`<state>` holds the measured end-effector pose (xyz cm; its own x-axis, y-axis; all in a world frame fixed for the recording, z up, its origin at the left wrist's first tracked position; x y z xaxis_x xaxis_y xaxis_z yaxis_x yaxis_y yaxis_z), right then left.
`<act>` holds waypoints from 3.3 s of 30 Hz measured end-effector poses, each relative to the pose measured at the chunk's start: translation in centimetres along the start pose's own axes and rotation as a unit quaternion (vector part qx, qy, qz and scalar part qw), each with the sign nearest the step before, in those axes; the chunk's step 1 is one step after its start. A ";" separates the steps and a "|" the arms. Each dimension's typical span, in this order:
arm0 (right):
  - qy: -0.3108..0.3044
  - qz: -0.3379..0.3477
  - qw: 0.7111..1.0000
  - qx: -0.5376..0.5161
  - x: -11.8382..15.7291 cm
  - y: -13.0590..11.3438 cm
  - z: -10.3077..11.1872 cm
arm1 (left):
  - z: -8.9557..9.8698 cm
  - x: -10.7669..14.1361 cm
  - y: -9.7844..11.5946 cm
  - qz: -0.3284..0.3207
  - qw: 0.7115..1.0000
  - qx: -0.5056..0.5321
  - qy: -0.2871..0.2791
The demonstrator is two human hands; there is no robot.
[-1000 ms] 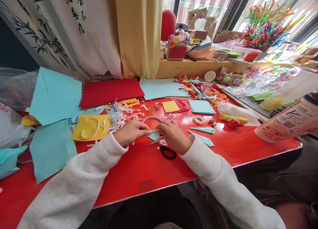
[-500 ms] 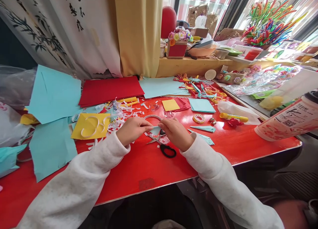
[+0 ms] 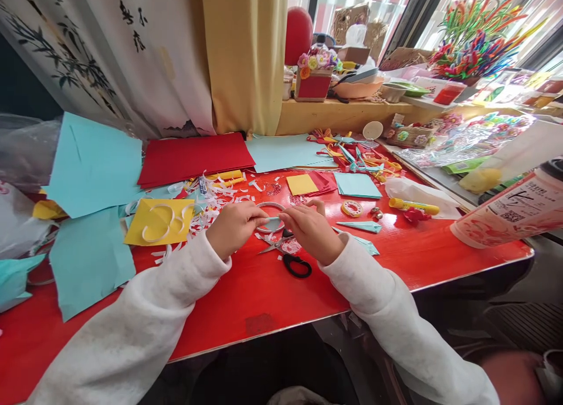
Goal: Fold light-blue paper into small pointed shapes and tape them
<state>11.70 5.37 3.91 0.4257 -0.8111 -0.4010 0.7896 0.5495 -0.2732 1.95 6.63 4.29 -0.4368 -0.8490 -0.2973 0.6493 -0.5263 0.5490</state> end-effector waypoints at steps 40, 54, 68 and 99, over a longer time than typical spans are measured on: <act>0.037 0.064 0.996 0.041 0.2 -0.5 0.2 | -2.4 0.6 -2.7 0.218 0.942 0.250 -0.053; 0.009 -0.037 0.997 -0.062 -0.3 1.2 0.0 | -1.3 0.7 -2.5 0.178 0.975 0.124 0.040; -0.061 -0.127 0.957 -0.253 -0.1 2.9 -1.0 | 0.2 0.2 0.1 0.019 0.997 -0.057 0.056; -0.020 0.033 0.998 -0.050 -0.1 -0.2 -0.1 | -1.6 0.2 -1.5 0.120 0.984 0.103 -0.083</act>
<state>11.48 5.33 3.92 0.4942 -0.7790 -0.3859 0.7119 0.6174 -0.3347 1.84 7.19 2.16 -0.3930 -0.9194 -0.0180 0.6136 -0.2768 0.7395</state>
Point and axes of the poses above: each hand's wrist, its own x-axis away from the middle knuckle, its own z-axis out of the back of the hand, y = z × x, the point moved 9 cm from there along -x, towards the middle knuckle, and after that the axes turned 2 degrees about -z, right-handed, at the moved point
